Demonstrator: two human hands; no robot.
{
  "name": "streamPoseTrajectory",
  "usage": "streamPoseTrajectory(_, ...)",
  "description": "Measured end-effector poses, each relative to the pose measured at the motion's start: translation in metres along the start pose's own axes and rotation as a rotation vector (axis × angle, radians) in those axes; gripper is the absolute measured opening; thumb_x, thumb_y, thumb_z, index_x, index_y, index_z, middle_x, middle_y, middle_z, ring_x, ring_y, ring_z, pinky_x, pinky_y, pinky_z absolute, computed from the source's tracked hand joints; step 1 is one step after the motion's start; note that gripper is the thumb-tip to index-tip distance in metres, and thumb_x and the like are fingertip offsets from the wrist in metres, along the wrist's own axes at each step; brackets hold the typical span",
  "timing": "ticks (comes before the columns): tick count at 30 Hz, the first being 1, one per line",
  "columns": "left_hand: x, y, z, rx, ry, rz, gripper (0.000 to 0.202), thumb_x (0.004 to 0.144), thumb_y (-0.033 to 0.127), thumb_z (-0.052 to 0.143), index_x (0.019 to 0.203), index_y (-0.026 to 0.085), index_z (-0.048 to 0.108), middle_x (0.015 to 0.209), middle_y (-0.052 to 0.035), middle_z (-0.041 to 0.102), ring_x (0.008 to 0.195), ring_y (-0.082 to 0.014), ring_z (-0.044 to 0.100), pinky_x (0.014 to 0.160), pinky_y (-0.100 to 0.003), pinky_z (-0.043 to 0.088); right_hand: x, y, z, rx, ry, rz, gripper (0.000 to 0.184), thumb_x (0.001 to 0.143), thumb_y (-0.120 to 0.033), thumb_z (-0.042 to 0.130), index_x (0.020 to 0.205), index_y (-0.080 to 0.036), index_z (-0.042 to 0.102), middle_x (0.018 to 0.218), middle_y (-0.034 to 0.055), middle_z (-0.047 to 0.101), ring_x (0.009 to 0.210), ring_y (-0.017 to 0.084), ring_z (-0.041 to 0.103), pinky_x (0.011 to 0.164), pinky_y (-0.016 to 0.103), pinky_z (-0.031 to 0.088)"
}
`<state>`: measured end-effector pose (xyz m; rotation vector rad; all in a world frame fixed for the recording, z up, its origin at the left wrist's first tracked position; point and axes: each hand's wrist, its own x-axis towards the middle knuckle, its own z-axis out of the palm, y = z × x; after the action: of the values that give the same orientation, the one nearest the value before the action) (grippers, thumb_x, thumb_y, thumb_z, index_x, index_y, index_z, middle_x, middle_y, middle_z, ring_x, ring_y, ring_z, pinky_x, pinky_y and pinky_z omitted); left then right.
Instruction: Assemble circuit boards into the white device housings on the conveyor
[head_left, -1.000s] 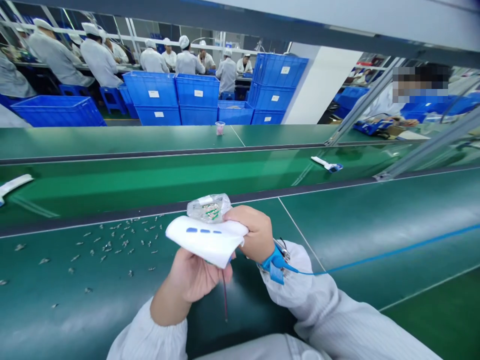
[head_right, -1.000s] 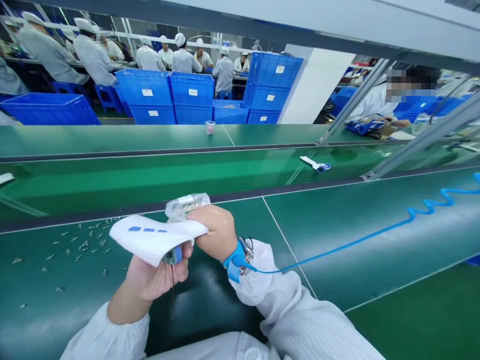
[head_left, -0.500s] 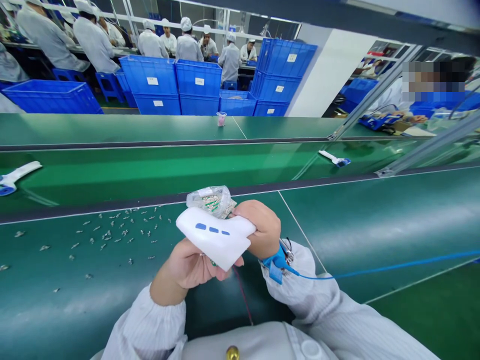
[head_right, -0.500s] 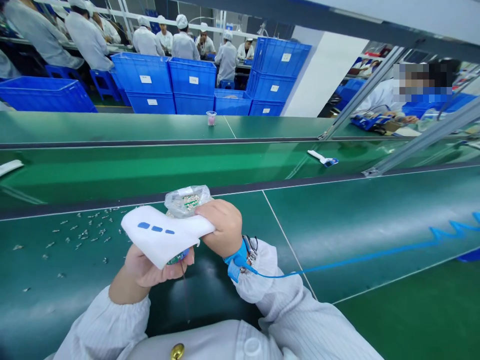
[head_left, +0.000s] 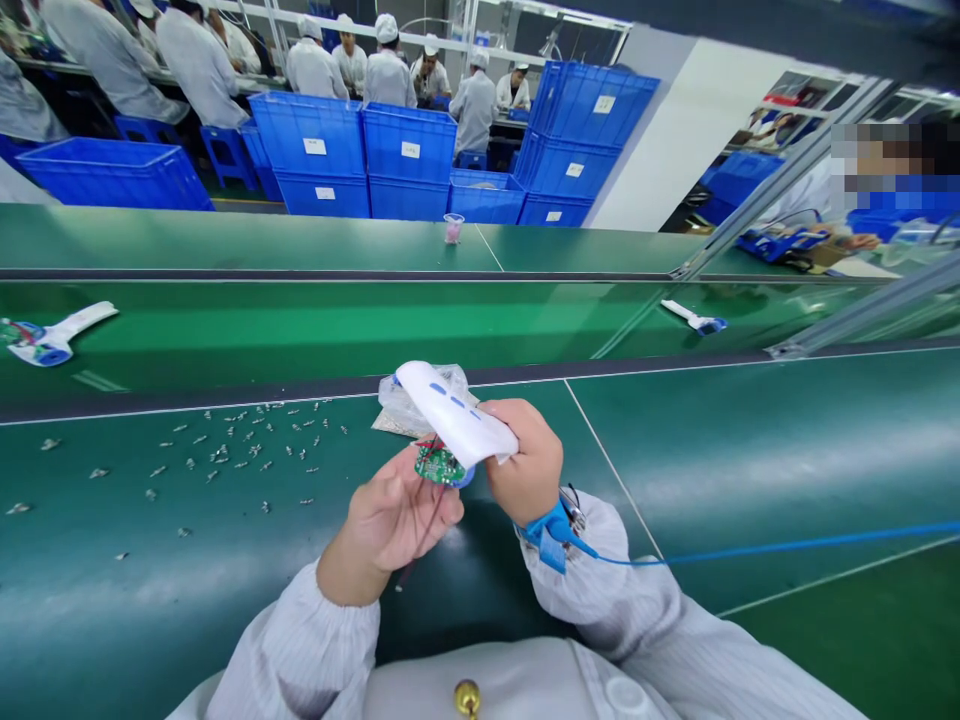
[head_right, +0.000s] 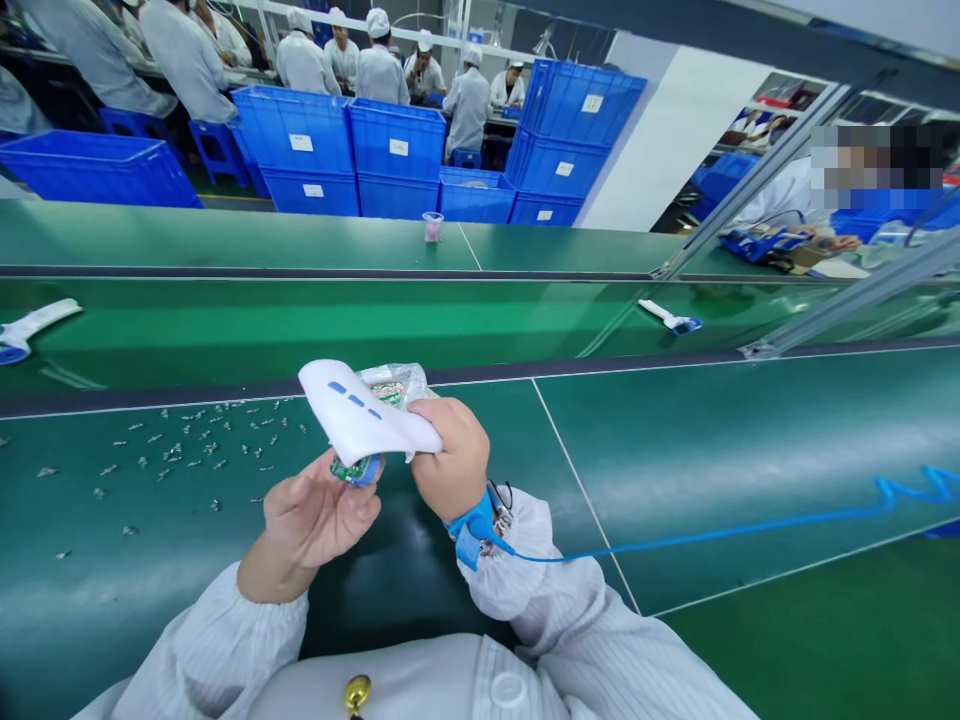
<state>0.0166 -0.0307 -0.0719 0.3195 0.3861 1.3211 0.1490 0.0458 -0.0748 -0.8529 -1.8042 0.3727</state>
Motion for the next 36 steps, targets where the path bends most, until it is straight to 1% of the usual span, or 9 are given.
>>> streamPoseTrajectory(3,0.000,-0.003,0.001,0.035,0.100,0.078,0.034,0.050,0.025,0.086,0.077,0.017,0.067,0.063,0.0032,0.063,0.046,-0.0044,0.053,0.051,-0.017,0.045,-0.003,-0.003,0.002,-0.004,-0.034,0.060,0.019,0.074,-0.012,0.052,0.086,-0.020,0.064,0.082,0.0032,0.068,0.077,0.017,0.063,0.069,0.029,0.051)
streamPoseTrajectory(8,0.007,-0.001,-0.001,0.184,0.302,0.182,0.035,0.060,0.046,0.077,0.073,0.016,0.063,0.059,0.0015,0.061,0.046,-0.0064,0.051,0.054,-0.022,0.047,-0.007,-0.007,0.001,-0.032,-0.138,0.195,0.018,0.079,-0.017,0.051,0.092,-0.019,0.064,0.085,0.0049,0.066,0.081,0.019,0.061,0.072,0.030,0.048)
streamPoseTrajectory(11,0.012,-0.004,-0.005,0.373,0.431,0.251,0.033,0.071,0.048,0.063,0.076,0.016,0.062,0.067,-0.0033,0.065,0.052,-0.0117,0.057,0.059,-0.028,0.049,-0.005,-0.008,0.001,-0.004,-0.238,0.262,0.024,0.081,-0.018,0.051,0.103,-0.018,0.061,0.096,0.0074,0.065,0.090,0.021,0.059,0.080,0.033,0.047)
streamPoseTrajectory(14,0.015,-0.012,-0.010,0.657,0.570,0.362,0.026,0.068,0.038,0.065,0.083,0.017,0.063,0.068,-0.0021,0.065,0.056,-0.0142,0.059,0.061,-0.030,0.048,0.000,-0.012,-0.001,0.078,-0.367,0.360,0.032,0.080,-0.017,0.048,0.111,-0.016,0.057,0.105,0.0087,0.063,0.096,0.021,0.057,0.084,0.034,0.044)
streamPoseTrajectory(18,0.016,-0.020,-0.018,1.115,0.761,0.604,0.023,0.059,0.026,0.070,0.080,0.020,0.063,0.069,0.0010,0.061,0.066,-0.0170,0.057,0.072,-0.033,0.044,0.006,-0.019,-0.006,0.245,-0.517,0.523,0.028,0.079,-0.019,0.046,0.105,-0.017,0.056,0.085,0.0028,0.057,0.077,0.017,0.051,0.069,0.030,0.040)
streamPoseTrajectory(23,0.018,-0.015,-0.030,1.555,0.979,0.995,0.032,0.058,0.031,0.073,0.085,0.020,0.060,0.082,-0.0058,0.061,0.084,-0.0261,0.057,0.083,-0.042,0.039,0.007,-0.027,-0.010,0.554,-0.664,0.697,0.013,0.075,-0.023,0.047,0.087,-0.019,0.050,0.070,-0.0038,0.042,0.060,0.010,0.038,0.058,0.026,0.032)
streamPoseTrajectory(27,0.020,-0.005,-0.032,1.795,1.019,1.249,0.043,0.063,0.034,0.072,0.100,0.019,0.058,0.088,-0.0086,0.060,0.085,-0.0265,0.056,0.084,-0.043,0.038,0.001,-0.031,-0.012,0.669,-0.723,0.808,0.010,0.080,-0.028,0.047,0.086,-0.021,0.046,0.067,-0.0051,0.038,0.057,0.009,0.037,0.053,0.024,0.032)
streamPoseTrajectory(30,0.022,0.001,-0.029,1.903,1.010,1.380,0.044,0.067,0.032,0.071,0.106,0.017,0.058,0.087,-0.0089,0.060,0.084,-0.0259,0.055,0.086,-0.044,0.037,-0.001,-0.033,-0.012,0.690,-0.752,0.853,0.016,0.084,-0.034,0.047,0.093,-0.021,0.047,0.064,-0.0062,0.035,0.053,0.008,0.034,0.049,0.023,0.031)
streamPoseTrajectory(36,0.022,0.004,-0.024,1.906,0.947,1.437,0.034,0.065,0.030,0.075,0.093,0.018,0.060,0.080,-0.0068,0.062,0.077,-0.0235,0.058,0.081,-0.041,0.038,-0.001,-0.037,-0.012,0.771,-0.735,0.895,0.037,0.087,-0.035,0.047,0.121,-0.021,0.045,0.059,-0.0072,0.036,0.051,0.009,0.033,0.045,0.021,0.031)
